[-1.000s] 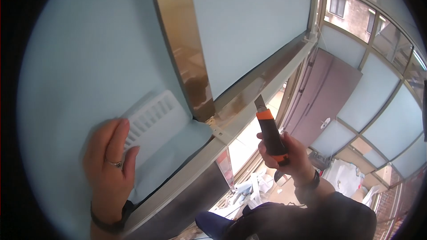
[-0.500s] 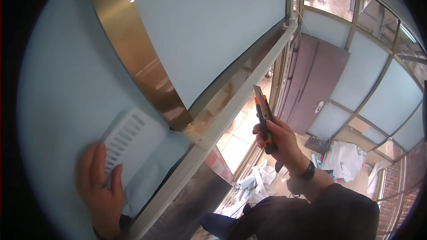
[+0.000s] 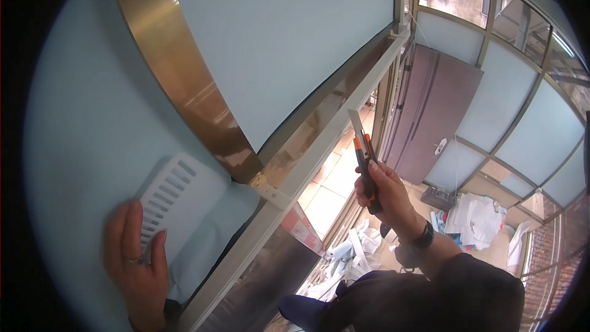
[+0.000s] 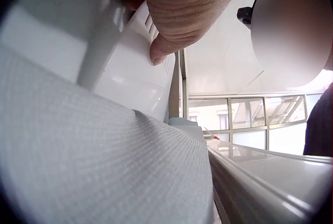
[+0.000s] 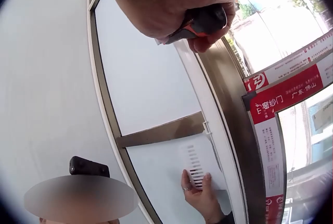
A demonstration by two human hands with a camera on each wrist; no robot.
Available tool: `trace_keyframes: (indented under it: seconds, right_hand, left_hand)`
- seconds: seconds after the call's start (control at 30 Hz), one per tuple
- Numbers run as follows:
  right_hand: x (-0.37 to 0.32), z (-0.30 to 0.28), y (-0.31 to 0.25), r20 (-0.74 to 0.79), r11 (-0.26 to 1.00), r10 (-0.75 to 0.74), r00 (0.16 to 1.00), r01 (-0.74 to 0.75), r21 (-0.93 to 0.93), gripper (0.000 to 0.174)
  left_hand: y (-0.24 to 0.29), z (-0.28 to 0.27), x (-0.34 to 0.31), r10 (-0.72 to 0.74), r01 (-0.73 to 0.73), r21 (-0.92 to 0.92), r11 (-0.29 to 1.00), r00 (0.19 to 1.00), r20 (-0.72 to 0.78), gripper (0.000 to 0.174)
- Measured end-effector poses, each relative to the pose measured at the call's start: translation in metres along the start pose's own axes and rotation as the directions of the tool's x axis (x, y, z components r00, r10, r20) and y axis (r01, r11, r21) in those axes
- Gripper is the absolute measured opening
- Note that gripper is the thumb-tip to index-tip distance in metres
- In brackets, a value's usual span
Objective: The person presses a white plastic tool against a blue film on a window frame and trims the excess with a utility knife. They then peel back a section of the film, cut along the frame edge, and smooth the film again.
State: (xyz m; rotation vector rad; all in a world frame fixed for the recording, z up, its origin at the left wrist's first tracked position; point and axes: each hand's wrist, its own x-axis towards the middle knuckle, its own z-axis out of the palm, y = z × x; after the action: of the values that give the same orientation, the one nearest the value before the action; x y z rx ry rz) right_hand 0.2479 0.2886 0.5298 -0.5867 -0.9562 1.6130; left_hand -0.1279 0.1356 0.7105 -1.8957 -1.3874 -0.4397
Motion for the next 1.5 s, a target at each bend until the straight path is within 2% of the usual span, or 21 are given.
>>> trace_keyframes:
  seconds: [0.1,0.23,0.3,0.4,0.53,0.6,0.63,0.7,0.73,0.8,0.83,0.93,1.0,1.03,1.13,1.17,1.2,1.27,1.33,1.37,1.5]
  right_hand:
    - [0.002,-0.015,0.001,0.076,0.991,0.050,0.996,-0.060,0.123,0.037]
    - [-0.002,0.002,-0.007,0.006,0.976,0.044,0.999,-0.044,0.212,0.038]
    - [-0.003,0.006,-0.009,-0.017,0.994,0.030,0.999,-0.028,0.107,0.036]
    - [-0.003,-0.003,-0.003,0.048,0.996,0.008,0.999,-0.012,0.087,0.034]
    - [-0.001,-0.007,-0.001,0.044,0.998,-0.004,0.999,0.001,0.068,0.033]
    - [0.001,-0.012,-0.004,0.081,0.990,-0.054,0.995,0.064,-0.122,0.050]
    - [0.002,-0.010,-0.008,0.090,0.990,-0.049,0.995,0.060,-0.124,0.050]
    - [0.003,-0.004,-0.021,0.129,0.985,-0.139,0.982,0.123,0.123,0.061]
    - [0.002,-0.001,-0.029,0.141,0.979,-0.146,0.979,0.122,0.166,0.067]
    - [-0.001,0.006,-0.036,0.054,0.971,-0.233,0.971,0.229,0.073,0.067]
    - [0.000,0.004,-0.038,0.057,0.971,-0.234,0.971,0.230,0.070,0.067]
    - [0.004,-0.017,-0.047,0.155,0.959,-0.276,0.948,0.260,0.117,0.064]
    - [0.010,-0.038,-0.046,0.349,0.918,-0.247,0.904,0.102,0.384,0.056]
    - [0.007,-0.040,-0.046,0.235,0.921,-0.239,0.942,0.143,0.362,0.055]
    - [0.004,-0.037,-0.056,0.159,0.940,-0.246,0.956,0.196,0.278,0.055]
    - [0.002,-0.041,-0.061,0.165,0.927,-0.220,0.961,0.153,0.342,0.059]
    - [-0.003,-0.036,-0.068,0.137,0.938,-0.195,0.971,0.144,0.317,0.068]
    - [0.003,-0.055,-0.072,0.301,0.935,-0.191,0.934,0.080,0.345,0.084]
    - [-0.005,-0.037,-0.081,0.282,0.940,-0.201,0.938,0.103,0.325,0.096]
    - [-0.005,-0.036,-0.083,0.336,0.937,-0.219,0.916,0.100,0.336,0.102]
    - [-0.007,-0.023,-0.094,0.366,0.957,-0.241,0.899,0.156,0.246,0.104]
  left_hand:
    - [-0.002,0.001,-0.002,0.002,-0.002,0.007,1.000,1.000,0.002,0.062]
    - [-0.004,0.002,-0.002,0.018,-0.018,0.008,1.000,1.000,-0.007,0.063]
    - [-0.003,0.001,-0.001,0.013,-0.013,-0.001,1.000,1.000,-0.002,0.063]
    - [-0.002,0.001,-0.001,0.002,-0.002,-0.004,1.000,1.000,0.004,0.063]
    - [-0.002,0.001,-0.002,-0.011,0.011,-0.015,1.000,1.000,-0.002,0.061]
    - [0.001,-0.001,0.001,-0.022,0.022,-0.018,1.000,1.000,-0.001,0.060]
    - [0.003,-0.002,0.002,-0.028,0.028,-0.024,0.999,1.000,-0.001,0.059]
    - [0.004,-0.003,0.006,-0.029,0.028,-0.030,0.999,1.000,-0.011,0.059]
    - [0.005,-0.003,0.006,-0.019,0.018,-0.043,0.999,1.000,-0.023,0.058]
    - [0.006,-0.001,0.007,-0.031,0.028,-0.070,0.997,0.999,-0.035,0.059]
    - [0.006,0.001,0.008,-0.037,0.033,-0.099,0.995,0.998,-0.042,0.060]
    - [0.006,0.001,0.010,-0.014,0.008,-0.109,0.994,0.998,-0.060,0.061]
    - [0.007,-0.001,0.012,-0.016,0.008,-0.117,0.993,0.998,-0.067,0.061]
    - [0.008,-0.003,0.013,-0.017,0.008,-0.125,0.992,0.997,-0.072,0.061]
    - [0.009,-0.004,0.012,-0.021,0.008,-0.141,0.990,0.995,-0.093,0.059]
    - [0.010,-0.005,0.014,-0.037,0.026,-0.126,0.992,0.996,-0.086,0.059]
    - [0.011,-0.005,0.016,-0.016,0.001,-0.132,0.991,0.993,-0.117,0.059]
    - [0.011,-0.005,0.017,-0.011,-0.005,-0.122,0.993,0.991,-0.132,0.059]
    - [0.009,-0.004,0.017,0.021,-0.048,-0.158,0.986,0.986,-0.168,0.060]
    - [0.008,-0.004,0.018,0.011,-0.035,-0.152,0.988,0.987,-0.159,0.060]
    - [0.007,-0.003,0.019,0.025,-0.052,-0.150,0.987,0.985,-0.173,0.061]
